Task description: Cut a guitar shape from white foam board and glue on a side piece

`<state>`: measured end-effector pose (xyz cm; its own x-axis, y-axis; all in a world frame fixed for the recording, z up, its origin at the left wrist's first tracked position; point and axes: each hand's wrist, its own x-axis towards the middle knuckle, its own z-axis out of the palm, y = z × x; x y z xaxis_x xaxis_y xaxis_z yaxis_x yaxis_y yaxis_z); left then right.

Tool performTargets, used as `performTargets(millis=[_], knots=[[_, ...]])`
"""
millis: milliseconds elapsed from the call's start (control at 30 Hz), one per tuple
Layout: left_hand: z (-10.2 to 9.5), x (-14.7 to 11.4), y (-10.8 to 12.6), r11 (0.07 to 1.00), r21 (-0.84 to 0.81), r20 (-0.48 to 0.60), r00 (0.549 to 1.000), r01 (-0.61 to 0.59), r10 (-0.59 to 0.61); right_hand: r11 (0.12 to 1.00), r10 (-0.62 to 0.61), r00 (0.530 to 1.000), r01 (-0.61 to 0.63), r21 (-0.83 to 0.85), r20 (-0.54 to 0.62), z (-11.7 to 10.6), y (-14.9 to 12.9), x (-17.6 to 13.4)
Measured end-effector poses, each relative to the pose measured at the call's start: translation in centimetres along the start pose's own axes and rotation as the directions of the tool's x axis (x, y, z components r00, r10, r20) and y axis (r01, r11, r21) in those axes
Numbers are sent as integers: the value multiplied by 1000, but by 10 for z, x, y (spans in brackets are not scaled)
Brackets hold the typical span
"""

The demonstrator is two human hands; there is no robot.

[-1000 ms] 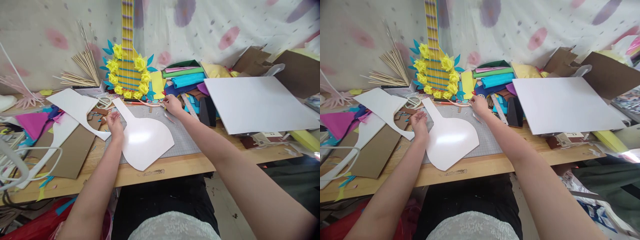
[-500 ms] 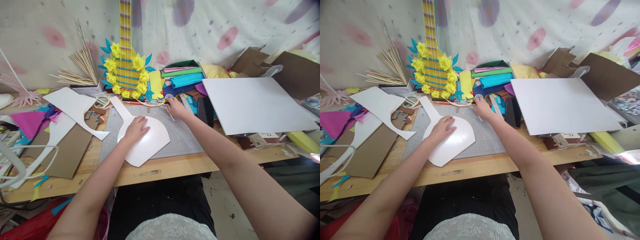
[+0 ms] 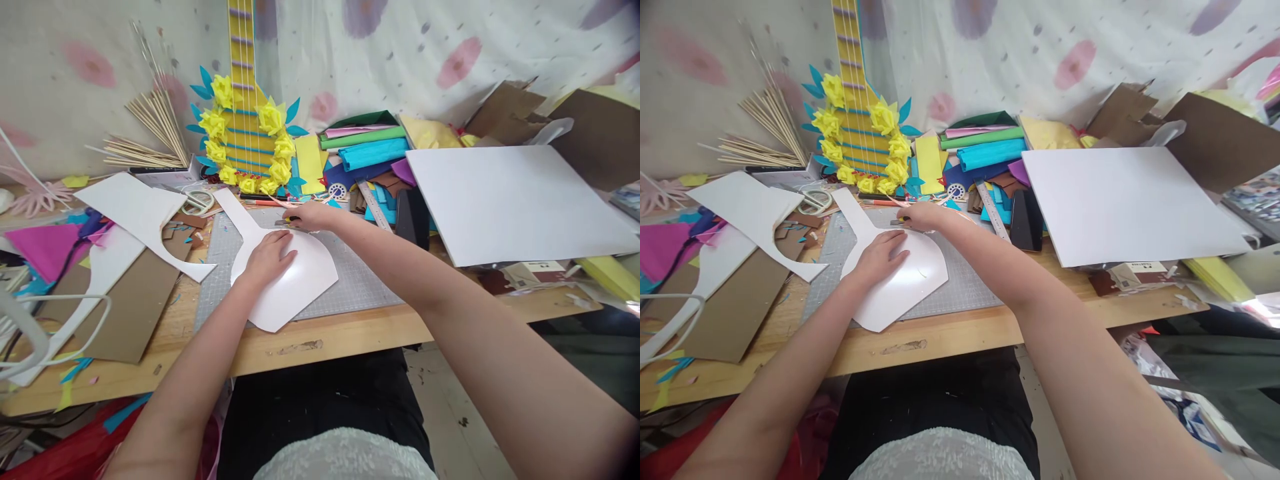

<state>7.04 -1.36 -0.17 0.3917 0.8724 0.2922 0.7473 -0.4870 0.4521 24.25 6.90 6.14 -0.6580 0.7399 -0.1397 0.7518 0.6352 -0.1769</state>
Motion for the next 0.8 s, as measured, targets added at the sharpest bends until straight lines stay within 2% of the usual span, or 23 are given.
performTargets(millis=[233, 567, 800], knots=[[0, 0, 1, 1000, 5, -6, 1000, 11, -11, 993, -75, 995, 81, -84, 69, -14, -20, 6], [0, 2, 1, 1000, 30, 6, 1000, 0, 0, 981, -115, 991, 124, -148, 68, -12, -3, 6], [-2, 2, 3, 1000, -5, 6, 1000, 29, -29, 989, -121, 991, 125, -77, 54, -12, 0, -1]])
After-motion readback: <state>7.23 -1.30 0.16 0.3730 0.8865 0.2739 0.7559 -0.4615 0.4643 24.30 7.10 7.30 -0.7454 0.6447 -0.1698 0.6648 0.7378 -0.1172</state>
